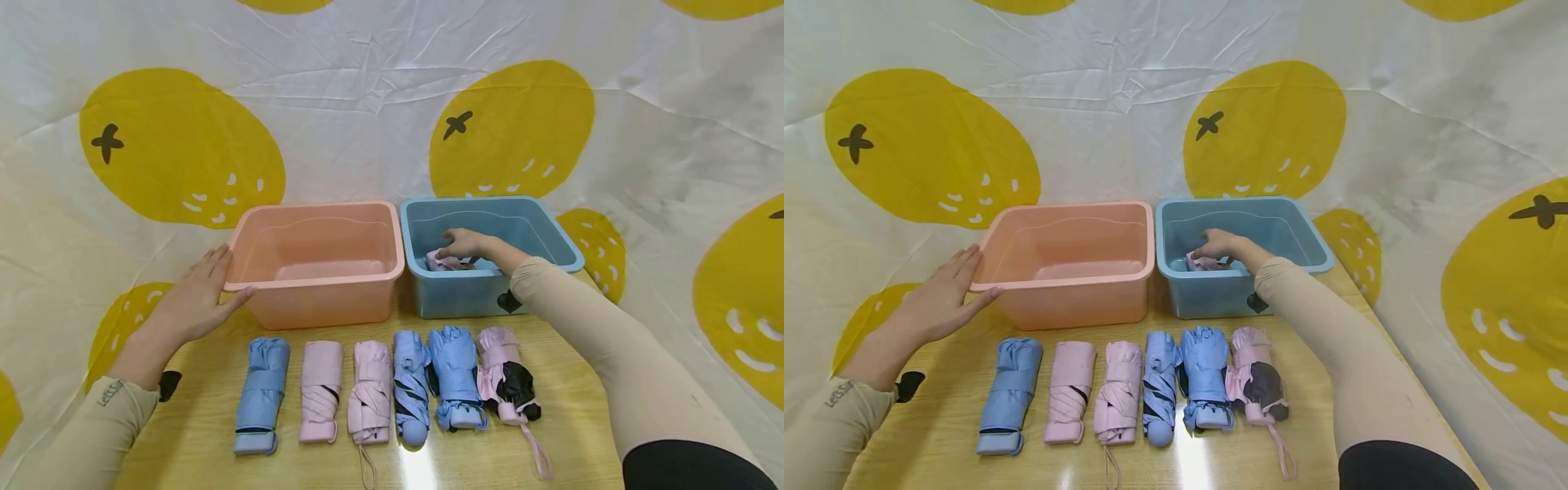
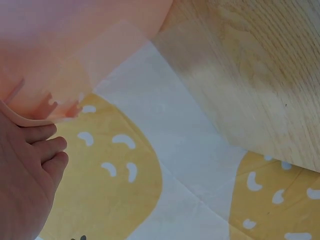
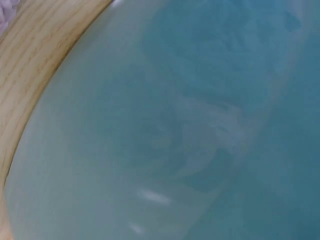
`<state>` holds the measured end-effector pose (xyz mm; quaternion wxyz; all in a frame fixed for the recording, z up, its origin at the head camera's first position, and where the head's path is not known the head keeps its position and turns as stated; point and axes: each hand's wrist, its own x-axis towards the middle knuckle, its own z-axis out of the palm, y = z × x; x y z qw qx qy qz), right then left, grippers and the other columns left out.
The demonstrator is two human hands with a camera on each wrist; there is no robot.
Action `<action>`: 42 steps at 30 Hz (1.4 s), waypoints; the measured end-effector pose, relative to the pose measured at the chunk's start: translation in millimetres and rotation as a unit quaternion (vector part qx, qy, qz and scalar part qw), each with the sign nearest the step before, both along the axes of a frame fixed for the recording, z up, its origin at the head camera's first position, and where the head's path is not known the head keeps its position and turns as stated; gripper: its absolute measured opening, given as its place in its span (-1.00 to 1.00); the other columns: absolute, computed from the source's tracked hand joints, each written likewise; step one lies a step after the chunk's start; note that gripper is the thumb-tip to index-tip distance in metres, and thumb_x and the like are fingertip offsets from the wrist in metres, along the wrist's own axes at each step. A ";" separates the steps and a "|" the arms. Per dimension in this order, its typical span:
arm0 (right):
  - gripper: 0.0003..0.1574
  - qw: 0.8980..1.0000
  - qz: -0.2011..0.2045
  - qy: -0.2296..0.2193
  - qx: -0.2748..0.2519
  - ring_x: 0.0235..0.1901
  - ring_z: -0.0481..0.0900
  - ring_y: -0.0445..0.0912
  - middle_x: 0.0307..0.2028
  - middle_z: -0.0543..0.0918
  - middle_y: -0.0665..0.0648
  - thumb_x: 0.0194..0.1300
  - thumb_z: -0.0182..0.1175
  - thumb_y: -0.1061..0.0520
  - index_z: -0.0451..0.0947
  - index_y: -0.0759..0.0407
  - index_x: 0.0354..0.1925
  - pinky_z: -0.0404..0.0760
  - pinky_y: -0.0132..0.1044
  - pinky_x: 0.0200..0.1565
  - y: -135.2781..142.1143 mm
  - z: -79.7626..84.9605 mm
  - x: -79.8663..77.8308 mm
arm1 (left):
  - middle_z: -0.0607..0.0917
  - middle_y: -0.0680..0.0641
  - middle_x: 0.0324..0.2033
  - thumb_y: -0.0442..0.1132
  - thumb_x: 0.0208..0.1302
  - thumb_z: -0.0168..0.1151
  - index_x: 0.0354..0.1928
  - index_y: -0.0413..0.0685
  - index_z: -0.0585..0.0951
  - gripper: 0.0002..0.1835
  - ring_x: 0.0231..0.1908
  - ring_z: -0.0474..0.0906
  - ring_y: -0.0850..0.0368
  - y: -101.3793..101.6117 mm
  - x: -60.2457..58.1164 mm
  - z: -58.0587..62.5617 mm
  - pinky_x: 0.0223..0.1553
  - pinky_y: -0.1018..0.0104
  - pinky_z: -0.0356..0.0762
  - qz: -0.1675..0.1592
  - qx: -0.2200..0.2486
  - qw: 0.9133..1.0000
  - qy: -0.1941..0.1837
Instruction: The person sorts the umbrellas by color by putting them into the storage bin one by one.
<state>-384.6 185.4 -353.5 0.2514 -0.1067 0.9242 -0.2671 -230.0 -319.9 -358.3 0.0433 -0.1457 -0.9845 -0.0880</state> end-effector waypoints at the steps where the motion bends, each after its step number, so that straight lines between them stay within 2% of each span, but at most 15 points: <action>1: -0.04 1.000 0.001 0.004 0.000 0.05 0.53 0.20 0.53 0.21 0.39 0.56 0.15 -0.05 -0.05 0.29 0.64 0.65 0.12 0.01 0.6 2.4 1.2 | -0.12 -0.45 0.61 0.33 0.53 -0.03 0.60 -0.45 -0.15 0.09 0.58 -0.17 -0.45 0.0 0.1 0.3 0.53 -0.34 -0.09 0.000 -0.001 1.000 0.000; 3: -0.05 1.000 0.002 0.013 -0.003 0.29 0.44 0.21 0.55 0.18 0.40 0.56 0.15 -0.05 -0.04 0.30 0.63 0.61 0.16 0.17 2.5 8.2 4.4 | -0.13 -0.45 0.61 0.33 0.53 -0.04 0.60 -0.45 -0.16 0.09 0.58 -0.17 -0.45 0.3 0.2 0.9 0.54 -0.34 -0.09 -0.001 -0.002 1.000 -0.001; 6: -0.06 0.999 0.004 0.027 -0.030 0.40 0.37 0.31 0.54 0.18 0.43 0.56 0.14 -0.02 -0.03 0.31 0.63 0.52 0.26 0.28 6.3 18.2 10.9 | -0.11 -0.46 0.60 0.33 0.53 -0.04 0.60 -0.45 -0.15 0.09 0.57 -0.16 -0.46 0.8 0.7 2.0 0.53 -0.35 -0.08 -0.002 -0.003 1.000 0.001; 14: -0.09 0.989 -0.016 0.083 -0.118 0.38 0.41 0.24 0.54 0.24 0.33 0.55 0.20 -0.05 0.06 0.15 0.63 0.53 0.18 0.29 18.8 51.4 41.6 | -0.07 -0.51 0.58 0.32 0.54 -0.06 0.59 -0.49 -0.13 0.07 0.55 -0.09 -0.51 -0.5 3.3 1.3 0.51 -0.37 -0.03 -0.010 -0.004 1.000 0.016; 21: -0.15 0.969 -0.044 0.148 -0.194 0.35 0.46 0.19 0.48 0.38 0.23 0.55 0.21 -0.05 0.14 0.07 0.63 0.52 0.14 0.32 38.7 76.1 82.9 | -0.09 -0.51 0.58 0.32 0.55 -0.06 0.59 -0.49 -0.13 0.08 0.54 -0.09 -0.52 -1.0 4.5 0.5 0.50 -0.39 -0.02 -0.010 -0.004 1.000 0.017; 25: -0.20 0.955 -0.055 0.191 -0.221 0.26 0.55 0.14 0.44 0.44 0.21 0.55 0.21 -0.06 0.22 0.06 0.59 0.65 -0.11 0.18 57.4 76.6 110.5 | -0.06 -0.51 0.58 0.31 0.55 -0.04 0.58 -0.50 -0.12 0.07 0.54 -0.07 -0.52 -0.1 5.0 0.1 0.49 -0.39 0.00 -0.012 0.000 1.000 0.023; 29: -0.28 0.937 -0.071 0.220 -0.260 0.11 0.66 -0.07 0.33 0.54 0.12 0.55 0.22 -0.02 0.31 0.08 0.54 0.70 -0.35 -0.01 78.2 68.6 139.6 | -0.04 -0.51 0.57 0.31 0.54 -0.04 0.58 -0.50 -0.11 0.07 0.54 -0.06 -0.52 0.5 4.3 -1.5 0.50 -0.38 -0.01 -0.014 0.002 0.999 0.029; 31: -0.35 0.928 -0.076 0.228 -0.283 0.02 0.70 -0.16 0.24 0.60 0.02 0.56 0.21 0.02 0.37 0.10 0.49 0.71 -0.35 -0.05 88.3 61.5 152.7 | -0.05 -0.51 0.58 0.31 0.54 -0.04 0.59 -0.49 -0.11 0.07 0.54 -0.06 -0.51 0.5 3.8 -2.1 0.50 -0.38 -0.02 -0.013 0.004 0.999 0.029; 34: -0.43 0.922 -0.073 0.240 -0.296 -0.05 0.73 -0.15 0.13 0.66 -0.10 0.57 0.18 0.07 0.42 0.15 0.44 0.73 -0.33 -0.11 102.3 45.6 171.3 | -0.06 -0.50 0.58 0.31 0.54 -0.05 0.59 -0.48 -0.12 0.07 0.55 -0.08 -0.51 0.5 3.6 -2.4 0.50 -0.39 -0.02 -0.011 0.004 1.000 0.029; 39: -0.49 0.924 -0.075 0.254 -0.276 -0.13 0.73 -0.20 0.06 0.68 -0.17 0.57 0.18 0.13 0.45 0.21 0.39 0.73 -0.34 -0.20 118.9 4.4 198.2 | -0.07 -0.50 0.58 0.32 0.54 -0.05 0.59 -0.48 -0.13 0.07 0.55 -0.10 -0.51 0.4 4.0 -2.1 0.49 -0.40 -0.02 -0.010 0.004 1.000 0.025; 42: -0.48 0.929 -0.078 0.254 -0.259 -0.13 0.72 -0.25 0.11 0.68 -0.02 0.56 0.19 0.14 0.46 0.23 0.39 0.75 -0.30 -0.21 123.3 -22.8 210.0 | -0.07 -0.50 0.58 0.31 0.55 -0.05 0.59 -0.49 -0.12 0.07 0.54 -0.09 -0.52 0.3 4.2 -1.9 0.50 -0.39 -0.03 -0.011 0.005 1.000 0.025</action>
